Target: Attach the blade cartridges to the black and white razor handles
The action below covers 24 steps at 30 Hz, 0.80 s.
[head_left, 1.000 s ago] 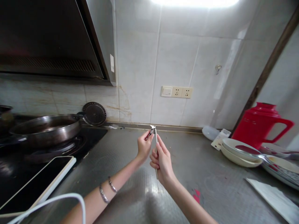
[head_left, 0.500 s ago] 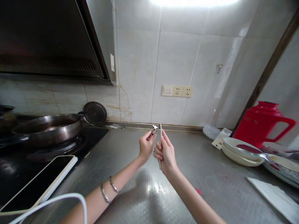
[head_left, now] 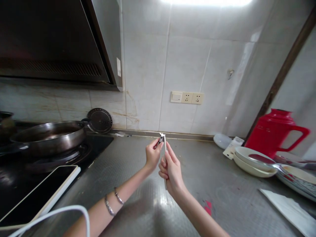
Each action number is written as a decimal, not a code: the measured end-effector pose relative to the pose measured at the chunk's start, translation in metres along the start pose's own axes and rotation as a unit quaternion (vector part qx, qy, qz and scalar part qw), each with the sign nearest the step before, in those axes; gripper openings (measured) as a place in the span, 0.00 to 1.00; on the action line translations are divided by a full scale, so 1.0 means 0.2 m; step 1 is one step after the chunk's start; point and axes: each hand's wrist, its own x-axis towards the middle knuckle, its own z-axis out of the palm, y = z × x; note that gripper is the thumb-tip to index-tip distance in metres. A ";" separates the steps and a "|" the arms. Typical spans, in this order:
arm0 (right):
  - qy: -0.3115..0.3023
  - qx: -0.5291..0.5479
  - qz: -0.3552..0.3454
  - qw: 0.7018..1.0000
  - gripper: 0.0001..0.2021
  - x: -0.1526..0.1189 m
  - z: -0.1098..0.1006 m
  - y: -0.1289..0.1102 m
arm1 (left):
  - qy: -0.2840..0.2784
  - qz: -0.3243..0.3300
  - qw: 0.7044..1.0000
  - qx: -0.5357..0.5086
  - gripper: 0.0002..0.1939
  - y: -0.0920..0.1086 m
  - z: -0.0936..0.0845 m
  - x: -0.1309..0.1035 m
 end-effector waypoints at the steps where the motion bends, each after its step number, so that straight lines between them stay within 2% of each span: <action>1: -0.003 0.000 0.002 1.000 0.34 0.00 0.00 0.00 | 0.001 0.000 1.000 0.001 0.15 0.00 0.00 0.00; 6: -0.002 0.007 -0.032 0.999 0.32 0.03 -0.01 -0.03 | -0.009 0.003 1.000 0.005 0.15 0.00 0.00 0.00; 12: -0.009 -0.008 0.019 1.000 0.34 0.00 0.01 -0.01 | -0.001 0.001 1.000 0.013 0.13 -0.02 -0.02 0.01; 18: 0.001 0.004 -0.025 1.000 0.34 0.05 0.00 -0.03 | -0.018 0.018 1.000 0.018 0.16 -0.02 -0.02 0.00; 24: -0.038 -0.018 0.031 0.999 0.31 -0.03 0.00 0.02 | -0.004 0.017 0.999 0.028 0.10 -0.01 -0.04 0.03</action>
